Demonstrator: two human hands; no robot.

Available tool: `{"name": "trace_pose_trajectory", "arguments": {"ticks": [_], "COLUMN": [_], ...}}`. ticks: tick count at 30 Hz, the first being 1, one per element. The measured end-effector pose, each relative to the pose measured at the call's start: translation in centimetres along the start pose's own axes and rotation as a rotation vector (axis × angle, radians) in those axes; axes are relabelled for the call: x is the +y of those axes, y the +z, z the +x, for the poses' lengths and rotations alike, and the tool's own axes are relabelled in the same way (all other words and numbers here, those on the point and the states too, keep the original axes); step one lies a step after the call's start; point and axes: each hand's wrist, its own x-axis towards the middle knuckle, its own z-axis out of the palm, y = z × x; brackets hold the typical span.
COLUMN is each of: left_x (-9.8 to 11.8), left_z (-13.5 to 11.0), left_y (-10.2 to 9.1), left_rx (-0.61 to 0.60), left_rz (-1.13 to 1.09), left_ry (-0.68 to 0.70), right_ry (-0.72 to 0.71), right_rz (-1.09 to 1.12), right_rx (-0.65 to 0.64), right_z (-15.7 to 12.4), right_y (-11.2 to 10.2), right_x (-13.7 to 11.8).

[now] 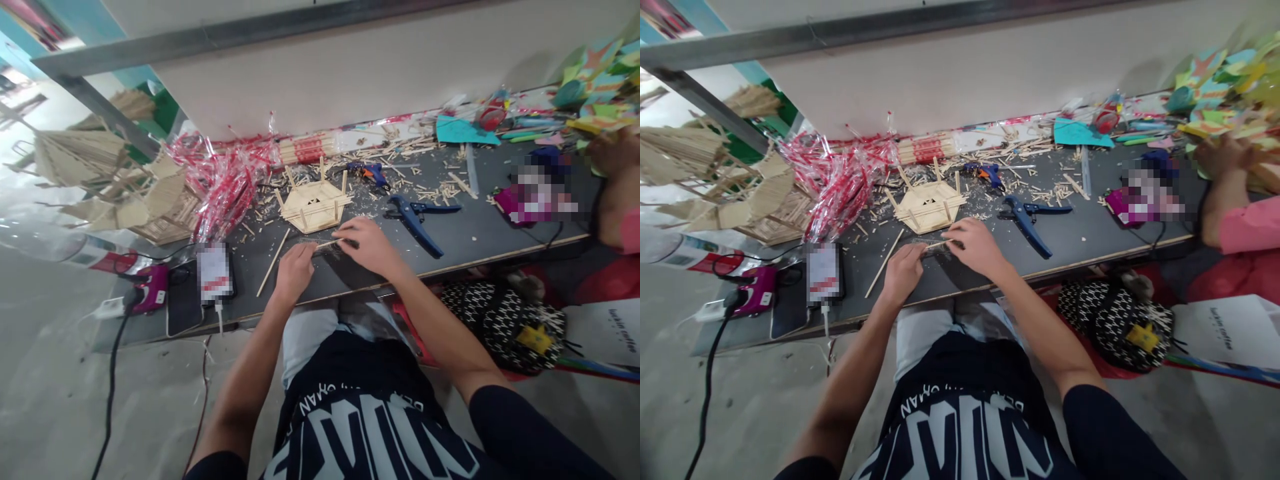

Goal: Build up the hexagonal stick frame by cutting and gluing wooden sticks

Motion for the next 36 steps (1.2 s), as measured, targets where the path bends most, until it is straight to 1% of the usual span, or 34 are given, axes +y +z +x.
{"name": "trace_pose_trajectory", "arguments": {"ticks": [1,2,3,5,6,7,9,11,12,14,16,19,21,23,25,26,29,31,33,36], "left_x": [0.0,0.0,0.0,0.1,0.1,0.2,0.3,0.4,0.5,0.5,0.5,0.6,0.7,1.0,1.3,1.5,2.3,3.1,3.8,4.3], "left_z": [0.0,0.0,0.0,0.0,0.1,0.1,0.2,0.2,0.2,0.1,0.1,0.2,0.3,0.3,0.5,0.5,1.0,1.4,1.8,2.0], "left_y": [0.0,0.0,0.0,0.1,0.2,0.3,0.4,0.5,0.5,0.4,0.4,0.2,0.0,-0.4,-0.7,-0.9,-1.3,-1.3,-1.3,-1.3], "left_rx": [0.028,0.053,0.065,0.042,0.015,-0.013,-0.055,-0.074,-0.079,-0.082,-0.078,-0.059,-0.033,-0.005,0.009,0.013,0.035,0.068,0.099,0.125], "left_rz": [-0.012,-0.022,-0.031,-0.042,-0.043,-0.045,-0.049,-0.056,-0.059,-0.064,-0.081,-0.170,-0.231,-0.256,-0.262,-0.265,-0.276,-0.281,-0.285,-0.273], "left_ry": [0.002,0.001,-0.001,-0.014,-0.025,-0.039,-0.064,-0.077,-0.080,-0.088,-0.103,-0.159,-0.202,-0.219,-0.220,-0.227,-0.244,-0.232,-0.216,-0.228], "right_ry": [0.046,0.130,0.231,0.437,0.514,0.565,0.633,0.643,0.635,0.608,0.589,0.604,0.663,0.716,0.693,0.654,0.542,0.511,0.505,0.517], "right_rz": [-0.037,-0.088,-0.154,-0.300,-0.359,-0.401,-0.427,-0.448,-0.470,-0.529,-0.582,-0.612,-0.578,-0.531,-0.448,-0.383,-0.140,-0.010,0.071,0.153], "right_rx": [0.036,0.061,0.059,0.011,-0.038,-0.094,-0.243,-0.360,-0.391,-0.409,-0.407,-0.439,-0.481,-0.478,-0.457,-0.449,-0.450,-0.481,-0.524,-0.518], "right_z": [-0.6,-1.3,-2.1,-3.7,-4.5,-5.1,-5.9,-6.1,-6.1,-5.8,-5.6,-5.4,-5.6,-6.0,-6.4,-6.6,-6.8,-6.3,-5.6,-4.6], "right_y": [-1.6,-3.2,-4.8,-7.7,-8.8,-9.7,-10.7,-11.0,-10.9,-10.9,-11.0,-11.8,-12.6,-13.2,-13.5,-13.4,-12.6,-11.7,-10.7,-9.2], "right_x": [0.8,1.8,3.1,5.9,7.2,8.5,10.4,11.3,11.3,10.9,9.8,8.0,6.9,6.0,5.1,4.6,2.6,1.1,-0.3,-1.7]}}
